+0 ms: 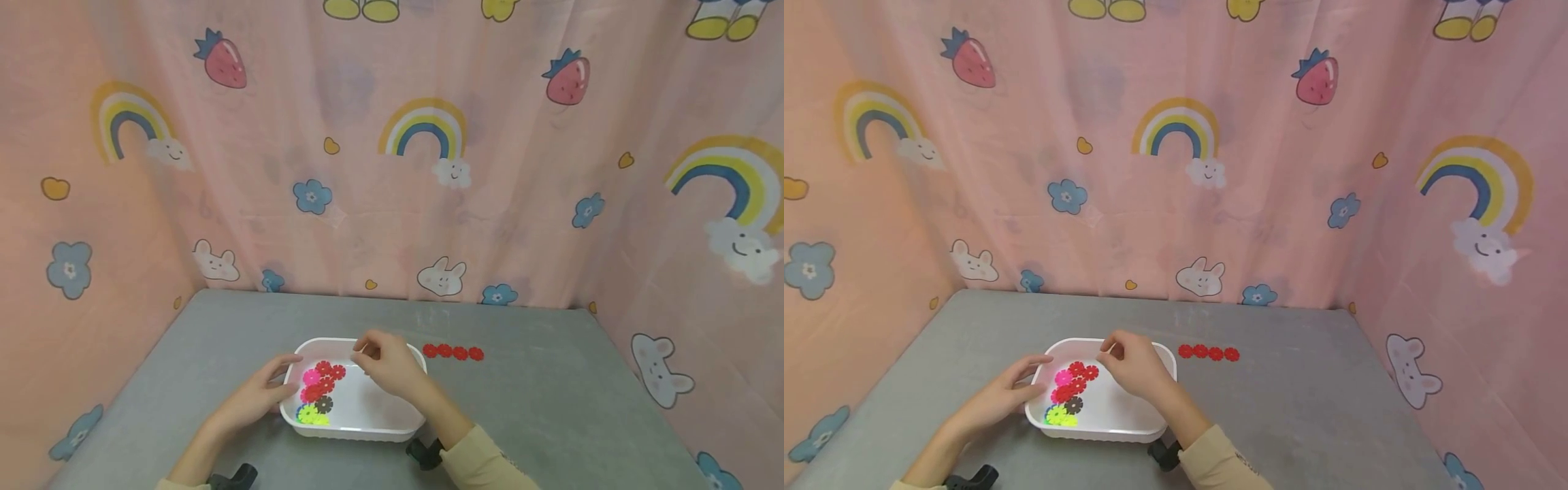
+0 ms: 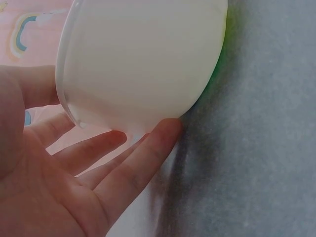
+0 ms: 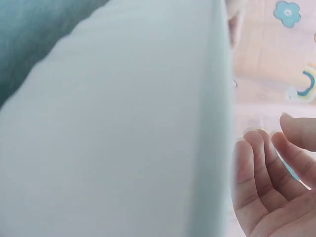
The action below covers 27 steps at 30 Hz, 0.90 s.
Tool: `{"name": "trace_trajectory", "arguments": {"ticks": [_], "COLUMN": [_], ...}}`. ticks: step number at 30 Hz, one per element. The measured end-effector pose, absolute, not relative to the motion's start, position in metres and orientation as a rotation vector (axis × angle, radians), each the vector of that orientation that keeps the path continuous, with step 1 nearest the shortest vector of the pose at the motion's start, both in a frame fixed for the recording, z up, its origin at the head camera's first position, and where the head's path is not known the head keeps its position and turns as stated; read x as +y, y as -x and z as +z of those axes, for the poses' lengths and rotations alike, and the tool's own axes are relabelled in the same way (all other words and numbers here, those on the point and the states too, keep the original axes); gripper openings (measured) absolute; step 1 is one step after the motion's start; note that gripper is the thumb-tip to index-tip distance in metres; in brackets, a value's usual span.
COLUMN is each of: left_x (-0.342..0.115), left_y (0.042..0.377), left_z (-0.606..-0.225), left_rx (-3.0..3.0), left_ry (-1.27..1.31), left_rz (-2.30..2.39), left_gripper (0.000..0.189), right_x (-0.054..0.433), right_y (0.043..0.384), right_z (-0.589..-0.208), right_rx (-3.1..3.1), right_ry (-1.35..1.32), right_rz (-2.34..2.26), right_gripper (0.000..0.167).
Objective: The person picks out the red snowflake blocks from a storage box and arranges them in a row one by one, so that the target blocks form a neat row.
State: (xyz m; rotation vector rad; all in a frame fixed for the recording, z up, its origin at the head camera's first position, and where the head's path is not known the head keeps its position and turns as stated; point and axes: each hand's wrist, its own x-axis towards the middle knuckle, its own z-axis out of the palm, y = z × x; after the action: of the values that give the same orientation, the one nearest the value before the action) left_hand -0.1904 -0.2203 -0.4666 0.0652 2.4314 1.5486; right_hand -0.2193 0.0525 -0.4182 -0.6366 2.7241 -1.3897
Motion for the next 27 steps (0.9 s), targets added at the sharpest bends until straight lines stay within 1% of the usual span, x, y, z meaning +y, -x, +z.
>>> {"name": "trace_trajectory", "arguments": {"ticks": [6, 13, 22, 27], "left_x": [-0.221, -0.221, -0.223, -0.223], "left_y": [0.192, 0.191, 0.190, 0.190], "left_z": [-0.469, -0.468, -0.467, -0.467], "left_rx": [2.433, 2.432, 2.420, 2.409], "left_ry": [-0.084, -0.103, -0.105, -0.106], "left_rz": [1.547, 1.570, 1.580, 1.586], "left_gripper": [0.054, 0.052, 0.052, 0.052], "right_x": [0.034, 0.016, -0.005, -0.013], "right_y": [0.217, 0.218, 0.220, 0.225], "right_z": [-0.425, -0.434, -0.440, -0.448], "right_rx": [2.689, 2.661, 2.601, 2.589], "right_ry": [0.596, 0.687, 0.673, 0.657], "right_rz": [-1.319, -1.246, -1.144, -1.095], "right_gripper": [0.014, 0.015, 0.022, 0.022]}}
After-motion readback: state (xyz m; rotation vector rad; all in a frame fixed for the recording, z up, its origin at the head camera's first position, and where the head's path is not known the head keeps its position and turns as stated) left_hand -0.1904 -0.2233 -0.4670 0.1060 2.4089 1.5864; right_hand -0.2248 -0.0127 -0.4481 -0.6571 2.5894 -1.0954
